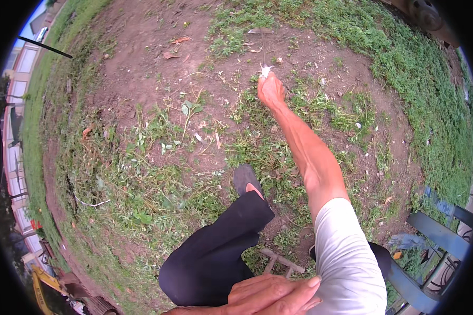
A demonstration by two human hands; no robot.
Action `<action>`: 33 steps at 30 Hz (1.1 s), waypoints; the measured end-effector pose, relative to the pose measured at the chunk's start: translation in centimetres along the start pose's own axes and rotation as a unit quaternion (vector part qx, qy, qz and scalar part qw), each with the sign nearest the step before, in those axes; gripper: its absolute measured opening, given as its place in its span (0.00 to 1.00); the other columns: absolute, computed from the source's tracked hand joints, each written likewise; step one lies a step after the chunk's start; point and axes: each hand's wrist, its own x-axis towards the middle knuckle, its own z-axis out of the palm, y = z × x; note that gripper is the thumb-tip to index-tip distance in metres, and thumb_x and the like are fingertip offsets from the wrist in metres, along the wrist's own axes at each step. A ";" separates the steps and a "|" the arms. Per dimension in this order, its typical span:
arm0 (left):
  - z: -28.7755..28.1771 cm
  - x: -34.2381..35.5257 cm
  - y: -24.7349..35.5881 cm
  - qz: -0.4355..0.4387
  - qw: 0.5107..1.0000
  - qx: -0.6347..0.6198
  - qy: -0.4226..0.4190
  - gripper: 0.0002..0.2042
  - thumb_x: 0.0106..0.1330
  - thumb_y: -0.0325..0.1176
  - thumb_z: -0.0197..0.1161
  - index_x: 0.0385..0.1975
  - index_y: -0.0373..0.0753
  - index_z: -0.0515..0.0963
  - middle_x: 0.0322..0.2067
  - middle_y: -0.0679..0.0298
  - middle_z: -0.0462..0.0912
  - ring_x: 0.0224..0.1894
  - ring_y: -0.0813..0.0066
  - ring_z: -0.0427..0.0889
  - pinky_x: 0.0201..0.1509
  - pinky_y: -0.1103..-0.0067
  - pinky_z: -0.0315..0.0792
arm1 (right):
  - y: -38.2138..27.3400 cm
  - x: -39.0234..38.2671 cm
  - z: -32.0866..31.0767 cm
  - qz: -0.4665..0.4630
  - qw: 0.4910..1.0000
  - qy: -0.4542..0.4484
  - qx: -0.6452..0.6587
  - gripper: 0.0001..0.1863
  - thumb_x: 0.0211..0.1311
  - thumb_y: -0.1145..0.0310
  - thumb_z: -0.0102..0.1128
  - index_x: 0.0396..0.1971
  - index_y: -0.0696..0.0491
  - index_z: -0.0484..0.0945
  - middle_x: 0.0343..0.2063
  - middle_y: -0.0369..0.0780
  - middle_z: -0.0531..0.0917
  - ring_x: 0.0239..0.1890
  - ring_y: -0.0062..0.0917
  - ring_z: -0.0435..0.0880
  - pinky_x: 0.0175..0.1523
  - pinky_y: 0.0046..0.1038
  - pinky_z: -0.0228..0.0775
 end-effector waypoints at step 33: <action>-0.5 0.7 -0.1 -0.026 0.999 -0.012 0.027 0.19 0.53 0.22 0.73 0.46 0.28 0.80 0.26 0.61 0.81 0.22 0.70 0.81 0.25 0.76 0.74 | -5.2 -9.6 7.8 -0.012 0.987 -0.155 0.028 0.21 0.68 0.59 0.47 0.46 0.63 0.70 0.36 0.64 0.83 0.43 0.62 0.83 0.51 0.56 0.73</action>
